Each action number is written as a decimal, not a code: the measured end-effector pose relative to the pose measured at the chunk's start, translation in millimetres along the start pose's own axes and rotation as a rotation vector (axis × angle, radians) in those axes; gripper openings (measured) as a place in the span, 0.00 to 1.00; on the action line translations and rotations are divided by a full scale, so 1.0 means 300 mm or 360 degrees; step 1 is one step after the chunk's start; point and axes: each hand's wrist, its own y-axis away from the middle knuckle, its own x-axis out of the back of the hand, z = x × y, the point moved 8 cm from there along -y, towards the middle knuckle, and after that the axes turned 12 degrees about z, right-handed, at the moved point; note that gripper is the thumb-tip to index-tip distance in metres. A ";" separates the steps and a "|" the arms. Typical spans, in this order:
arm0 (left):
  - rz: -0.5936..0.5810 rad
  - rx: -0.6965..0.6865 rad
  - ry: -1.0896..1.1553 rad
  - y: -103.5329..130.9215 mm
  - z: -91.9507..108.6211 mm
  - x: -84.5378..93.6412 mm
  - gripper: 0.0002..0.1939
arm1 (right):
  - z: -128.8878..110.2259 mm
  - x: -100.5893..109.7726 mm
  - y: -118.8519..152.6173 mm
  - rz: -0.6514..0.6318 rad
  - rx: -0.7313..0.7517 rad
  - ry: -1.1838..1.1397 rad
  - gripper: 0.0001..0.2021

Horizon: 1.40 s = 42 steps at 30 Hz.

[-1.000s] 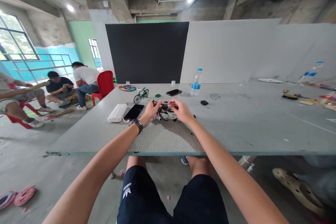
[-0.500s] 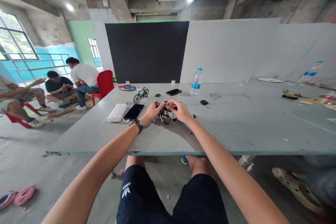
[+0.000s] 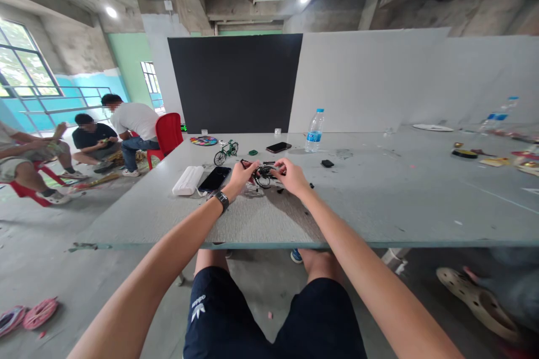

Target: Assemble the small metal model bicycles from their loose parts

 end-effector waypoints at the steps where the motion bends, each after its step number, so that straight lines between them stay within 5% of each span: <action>1: 0.0116 0.0039 0.0024 -0.009 -0.005 0.021 0.21 | 0.020 -0.006 -0.001 -0.0032 -0.0039 0.0067 0.12; 4: 0.0380 0.0140 0.0061 -0.030 -0.022 0.074 0.18 | 0.052 -0.040 0.008 -0.0227 -0.0066 0.0187 0.15; 7: 0.0455 0.0154 0.0068 -0.039 -0.027 0.093 0.16 | 0.047 -0.055 0.016 -0.0296 -0.0029 0.0200 0.14; 22: 0.0347 0.0053 -0.0045 -0.029 -0.018 0.066 0.18 | 0.019 -0.082 0.024 -0.0408 0.0109 0.0071 0.07; 28: 0.0364 0.0041 -0.0051 -0.033 -0.022 0.068 0.18 | -0.003 -0.070 -0.013 -0.0240 0.0312 0.0231 0.10; 35: 0.0363 0.0005 -0.0063 -0.036 -0.011 0.069 0.17 | 0.003 -0.201 -0.112 -0.0518 0.0457 0.0446 0.09; 42: 0.0339 -0.0049 -0.0109 -0.039 -0.007 0.065 0.18 | 0.032 -0.218 -0.075 -0.0422 0.0453 0.0490 0.10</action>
